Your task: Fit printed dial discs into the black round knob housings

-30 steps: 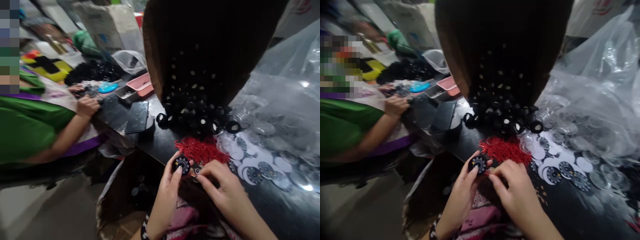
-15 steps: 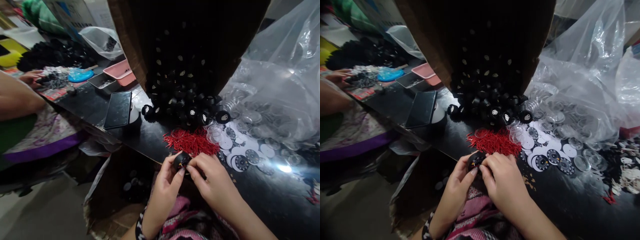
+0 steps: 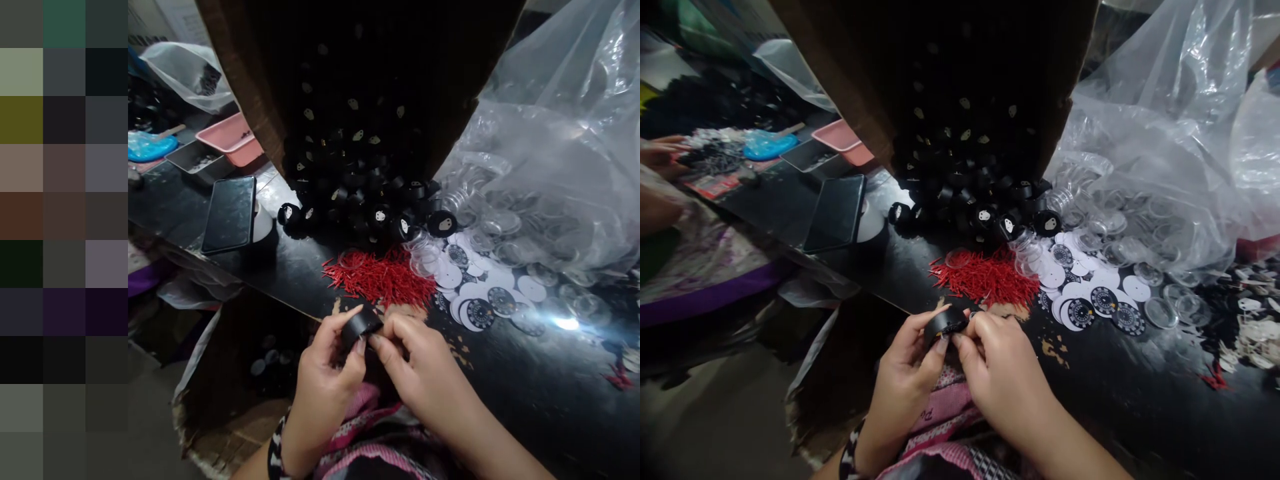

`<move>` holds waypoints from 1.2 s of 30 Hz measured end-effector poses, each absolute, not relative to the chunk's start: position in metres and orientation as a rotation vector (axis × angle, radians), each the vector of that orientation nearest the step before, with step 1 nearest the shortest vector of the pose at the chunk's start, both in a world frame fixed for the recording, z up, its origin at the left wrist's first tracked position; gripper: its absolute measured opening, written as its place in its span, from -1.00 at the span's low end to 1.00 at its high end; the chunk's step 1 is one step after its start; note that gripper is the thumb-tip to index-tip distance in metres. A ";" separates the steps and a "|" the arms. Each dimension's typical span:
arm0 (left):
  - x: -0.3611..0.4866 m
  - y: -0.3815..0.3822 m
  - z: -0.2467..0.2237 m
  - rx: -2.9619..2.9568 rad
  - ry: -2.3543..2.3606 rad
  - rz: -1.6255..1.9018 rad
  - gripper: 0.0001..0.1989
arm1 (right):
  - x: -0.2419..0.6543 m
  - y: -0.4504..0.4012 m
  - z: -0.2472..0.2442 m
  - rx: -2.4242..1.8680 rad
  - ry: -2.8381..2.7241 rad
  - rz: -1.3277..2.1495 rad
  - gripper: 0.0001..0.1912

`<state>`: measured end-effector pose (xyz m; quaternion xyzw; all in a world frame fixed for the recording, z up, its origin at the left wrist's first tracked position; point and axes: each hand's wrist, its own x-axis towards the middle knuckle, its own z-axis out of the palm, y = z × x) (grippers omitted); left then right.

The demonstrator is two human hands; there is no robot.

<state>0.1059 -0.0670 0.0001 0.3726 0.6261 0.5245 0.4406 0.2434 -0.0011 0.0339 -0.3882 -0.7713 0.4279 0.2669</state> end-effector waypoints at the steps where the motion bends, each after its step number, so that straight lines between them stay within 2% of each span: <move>1: 0.105 -0.065 0.001 0.884 1.504 1.286 -0.75 | 0.245 0.001 0.034 -1.048 -2.077 1.180 -0.73; 3: 0.104 -0.061 0.002 0.764 1.385 1.247 -0.74 | 0.249 0.005 0.035 -1.015 -2.087 1.179 -0.74; 6: 0.103 -0.058 0.001 0.625 1.273 1.217 -0.64 | 0.254 0.010 0.037 -0.923 -2.209 0.988 -0.88; 10: 0.101 -0.061 -0.004 0.622 1.289 1.182 -0.55 | 0.254 0.013 0.034 -0.863 -2.439 0.615 -0.85; 14: 0.108 -0.063 -0.011 0.520 1.341 1.186 -0.51 | 0.248 0.014 0.029 -0.847 -2.546 0.418 -0.88; 19: 0.123 -0.062 -0.008 0.108 1.342 1.265 -0.38 | 0.238 0.006 0.033 -1.106 -2.399 0.517 -0.86; 24: 0.115 -0.062 -0.012 0.521 1.401 1.218 -0.53 | 0.267 0.032 0.041 -1.087 -2.267 1.005 -0.83; 25: 0.113 -0.062 -0.014 0.507 1.365 1.241 -0.56 | 0.278 0.046 0.040 -1.096 -2.243 1.009 -0.85; 27: 0.114 -0.061 -0.019 0.400 1.248 1.321 -0.58 | 0.300 0.077 0.035 -1.418 -2.155 0.605 -0.89; 29: 0.119 -0.061 -0.022 0.305 1.153 1.364 -0.58 | 0.317 0.105 0.028 -1.692 -2.240 0.256 -0.65; 31: 0.125 -0.060 -0.022 0.249 1.105 1.350 -0.59 | 0.327 0.121 0.022 -1.751 -2.300 0.171 -0.50; 36: 0.131 -0.054 -0.014 0.139 1.023 1.335 -0.62 | 0.333 0.121 0.012 -1.721 -2.331 0.228 -0.49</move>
